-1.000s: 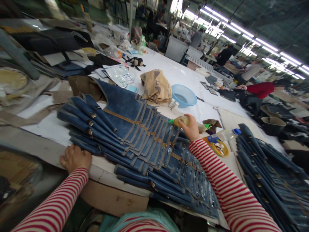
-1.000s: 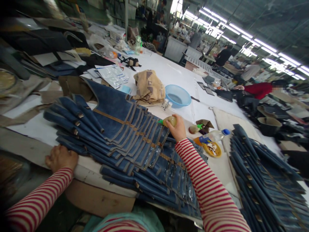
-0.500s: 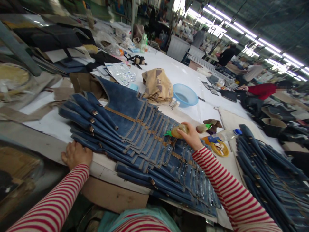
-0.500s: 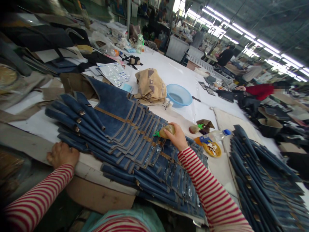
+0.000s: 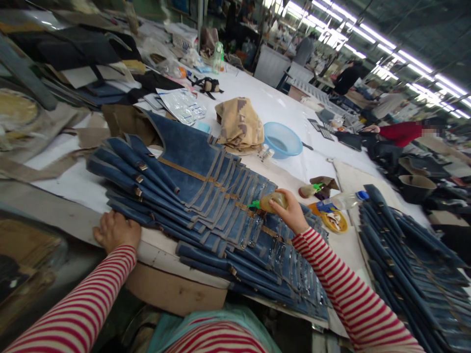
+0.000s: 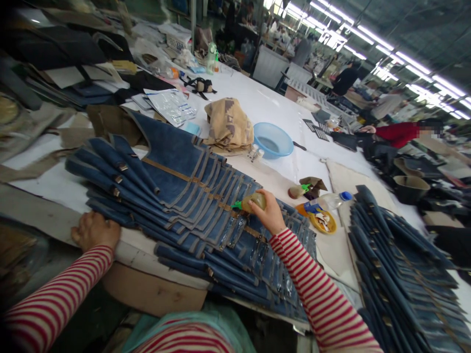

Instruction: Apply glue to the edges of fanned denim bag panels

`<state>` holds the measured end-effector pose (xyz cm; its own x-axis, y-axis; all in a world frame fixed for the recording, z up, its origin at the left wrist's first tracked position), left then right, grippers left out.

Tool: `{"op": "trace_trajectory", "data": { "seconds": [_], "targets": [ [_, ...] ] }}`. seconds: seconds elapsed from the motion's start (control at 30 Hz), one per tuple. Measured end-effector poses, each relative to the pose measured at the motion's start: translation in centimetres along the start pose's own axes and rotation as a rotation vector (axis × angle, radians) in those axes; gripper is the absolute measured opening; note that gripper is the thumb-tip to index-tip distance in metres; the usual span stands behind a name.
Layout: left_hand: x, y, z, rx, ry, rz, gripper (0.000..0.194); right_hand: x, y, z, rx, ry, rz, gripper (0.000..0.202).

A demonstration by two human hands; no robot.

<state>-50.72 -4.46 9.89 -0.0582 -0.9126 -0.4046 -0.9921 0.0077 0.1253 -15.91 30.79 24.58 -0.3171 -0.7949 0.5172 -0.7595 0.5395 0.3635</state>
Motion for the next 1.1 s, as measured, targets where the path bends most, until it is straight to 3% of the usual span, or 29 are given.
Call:
{"op": "trace_trajectory", "data": {
  "seconds": [0.4,0.6,0.83,1.1],
  "targets": [
    [-0.2,-0.3,-0.2,0.007,-0.013,-0.009,0.041,0.2,-1.2,0.7,0.013,0.013,0.011,0.045],
    [-0.1,-0.2,-0.1,0.010,-0.016,-0.014,0.043,0.4,-2.8,2.0,0.147,0.120,0.118,0.043],
    [-0.2,-0.4,-0.1,-0.002,-0.037,-0.002,0.043,0.1,-4.0,2.1,0.121,0.182,0.186,0.042],
    [-0.3,-0.6,-0.3,-0.007,-0.062,0.016,0.043,1.8,-5.8,2.6,0.161,0.323,0.194,0.038]
  ]
}}
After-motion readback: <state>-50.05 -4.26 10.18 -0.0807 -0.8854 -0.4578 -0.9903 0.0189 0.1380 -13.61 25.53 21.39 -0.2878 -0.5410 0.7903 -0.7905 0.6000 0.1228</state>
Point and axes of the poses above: each hand's wrist, its own y-axis towards the middle knuckle, its own z-axis out of the palm, x = y × z, the point moved 10 cm from there along y, towards the middle knuckle, and after that the axes turned 15 degrees about -z, right-handed, at the moved point
